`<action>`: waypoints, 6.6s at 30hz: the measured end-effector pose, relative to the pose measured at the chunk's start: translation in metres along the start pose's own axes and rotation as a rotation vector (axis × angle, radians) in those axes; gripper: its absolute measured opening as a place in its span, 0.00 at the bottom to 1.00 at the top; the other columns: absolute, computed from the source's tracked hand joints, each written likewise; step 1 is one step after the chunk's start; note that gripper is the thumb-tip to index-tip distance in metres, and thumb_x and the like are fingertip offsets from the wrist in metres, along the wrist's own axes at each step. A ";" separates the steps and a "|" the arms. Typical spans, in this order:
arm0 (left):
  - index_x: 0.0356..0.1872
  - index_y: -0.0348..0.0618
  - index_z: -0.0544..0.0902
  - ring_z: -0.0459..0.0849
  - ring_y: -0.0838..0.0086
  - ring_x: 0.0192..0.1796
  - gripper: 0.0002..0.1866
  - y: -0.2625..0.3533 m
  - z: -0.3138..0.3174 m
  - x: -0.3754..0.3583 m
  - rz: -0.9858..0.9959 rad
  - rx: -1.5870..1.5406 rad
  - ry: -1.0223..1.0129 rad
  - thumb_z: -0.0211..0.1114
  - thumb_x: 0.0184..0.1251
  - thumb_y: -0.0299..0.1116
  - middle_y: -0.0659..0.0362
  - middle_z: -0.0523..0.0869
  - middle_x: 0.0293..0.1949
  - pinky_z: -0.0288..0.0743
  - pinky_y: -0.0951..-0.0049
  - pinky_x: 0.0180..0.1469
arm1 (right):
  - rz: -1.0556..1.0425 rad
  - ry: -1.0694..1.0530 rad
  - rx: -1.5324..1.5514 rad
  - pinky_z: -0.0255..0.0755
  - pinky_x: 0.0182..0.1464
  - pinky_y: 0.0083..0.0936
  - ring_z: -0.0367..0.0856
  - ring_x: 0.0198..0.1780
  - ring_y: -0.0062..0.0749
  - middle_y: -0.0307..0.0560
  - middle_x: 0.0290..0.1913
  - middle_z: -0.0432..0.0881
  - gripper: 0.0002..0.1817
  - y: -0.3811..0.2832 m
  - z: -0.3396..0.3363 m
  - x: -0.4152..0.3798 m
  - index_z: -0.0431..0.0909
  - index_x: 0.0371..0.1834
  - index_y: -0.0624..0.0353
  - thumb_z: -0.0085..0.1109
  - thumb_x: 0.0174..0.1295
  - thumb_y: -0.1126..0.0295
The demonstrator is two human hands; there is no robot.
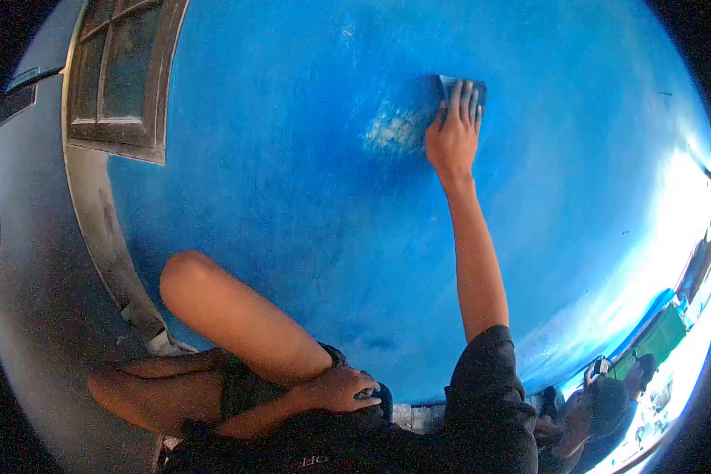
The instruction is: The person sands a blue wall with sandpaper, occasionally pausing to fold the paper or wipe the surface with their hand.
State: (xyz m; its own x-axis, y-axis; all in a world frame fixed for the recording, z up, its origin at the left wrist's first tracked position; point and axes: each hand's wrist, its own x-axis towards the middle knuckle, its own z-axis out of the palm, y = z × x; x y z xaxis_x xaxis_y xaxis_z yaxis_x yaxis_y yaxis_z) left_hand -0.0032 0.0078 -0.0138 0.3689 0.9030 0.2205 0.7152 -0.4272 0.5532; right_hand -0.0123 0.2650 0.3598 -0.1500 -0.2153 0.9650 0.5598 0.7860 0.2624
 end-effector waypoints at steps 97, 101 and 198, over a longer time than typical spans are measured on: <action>0.53 0.40 0.83 0.88 0.53 0.39 0.26 -0.006 0.010 0.003 0.026 0.073 -0.004 0.58 0.73 0.55 0.46 0.88 0.36 0.82 0.50 0.44 | -0.498 -0.113 -0.267 0.30 0.77 0.70 0.58 0.79 0.44 0.52 0.76 0.66 0.29 -0.083 0.049 0.089 0.65 0.74 0.60 0.47 0.68 0.70; 0.52 0.40 0.83 0.88 0.53 0.39 0.26 -0.010 0.018 0.005 0.044 0.076 0.035 0.59 0.73 0.55 0.47 0.89 0.36 0.82 0.51 0.44 | -0.430 -0.231 -0.301 0.22 0.70 0.82 0.56 0.81 0.37 0.45 0.80 0.60 0.33 -0.066 0.010 0.050 0.61 0.77 0.55 0.48 0.65 0.73; 0.68 0.33 0.67 0.79 0.74 0.54 0.29 0.006 -0.011 0.008 -0.033 -0.677 0.994 0.68 0.72 0.33 0.52 0.81 0.53 0.73 0.68 0.60 | 1.948 -0.526 1.468 0.80 0.49 0.32 0.83 0.47 0.35 0.50 0.55 0.81 0.32 -0.147 -0.204 -0.282 0.61 0.78 0.56 0.53 0.69 0.75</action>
State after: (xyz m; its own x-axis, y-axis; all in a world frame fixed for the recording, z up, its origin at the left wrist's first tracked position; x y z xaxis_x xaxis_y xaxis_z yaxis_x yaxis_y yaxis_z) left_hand -0.0027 0.0134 0.0001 -0.4754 0.6814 0.5566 0.1488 -0.5613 0.8142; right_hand 0.1136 0.0921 0.0489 -0.6121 0.7841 -0.1025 -0.3455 -0.3817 -0.8573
